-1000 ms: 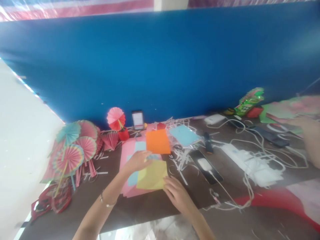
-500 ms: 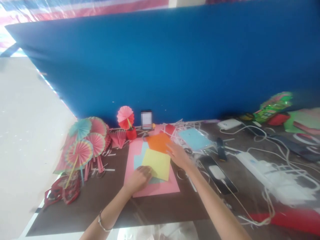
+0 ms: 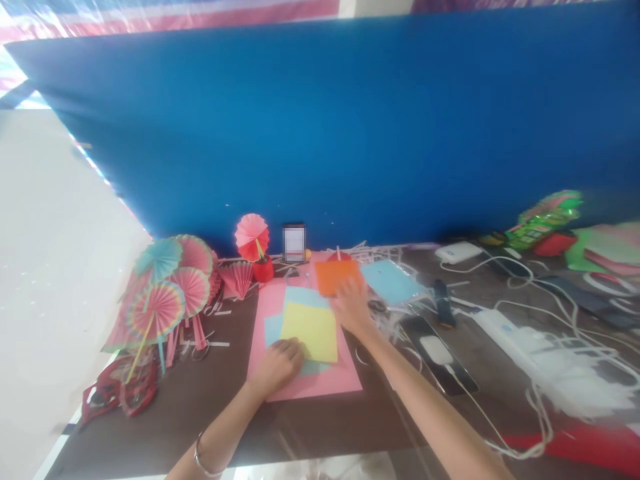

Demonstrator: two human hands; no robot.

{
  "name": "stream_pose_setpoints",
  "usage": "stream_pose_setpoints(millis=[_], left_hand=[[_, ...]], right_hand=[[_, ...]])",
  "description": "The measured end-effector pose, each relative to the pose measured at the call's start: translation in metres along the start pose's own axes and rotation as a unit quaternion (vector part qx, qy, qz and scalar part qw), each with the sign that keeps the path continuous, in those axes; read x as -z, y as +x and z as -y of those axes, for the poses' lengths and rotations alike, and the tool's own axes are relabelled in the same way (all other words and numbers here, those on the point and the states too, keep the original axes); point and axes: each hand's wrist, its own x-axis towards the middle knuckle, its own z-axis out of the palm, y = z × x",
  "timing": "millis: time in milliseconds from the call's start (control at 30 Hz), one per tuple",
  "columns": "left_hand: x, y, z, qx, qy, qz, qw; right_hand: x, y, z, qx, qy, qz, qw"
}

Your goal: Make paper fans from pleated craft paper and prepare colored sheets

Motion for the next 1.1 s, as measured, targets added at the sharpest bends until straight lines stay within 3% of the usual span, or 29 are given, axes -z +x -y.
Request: stream_pose_setpoints(millis=[100,200,300,467,800,1100], left_hand=[[0.006,0.007,0.000,0.030,0.003,0.022,0.999],[0.010,0.016,0.000,0.045,-0.004,0.036,0.998],[0.011,0.025,0.003,0.037,0.003,0.050,0.998],[0.012,0.032,0.011,0.033,-0.035,0.036,0.998],[0.007,0.013,0.027,0.177,-0.202,-0.038,0.963],[-0.001,0.011,0.036,0.240,-0.253,-0.070,0.935]], right_hand=[[0.015,-0.028,0.028,0.195,0.127,0.082,0.969],[0.016,-0.058,0.041,0.246,0.152,0.116,0.950],[0.008,-0.072,0.038,0.224,0.133,0.112,0.959],[-0.005,-0.070,0.028,0.165,0.174,0.107,0.965],[-0.007,-0.047,0.022,0.038,0.299,0.208,0.931],[-0.008,-0.041,0.022,-0.004,0.334,0.229,0.914]])
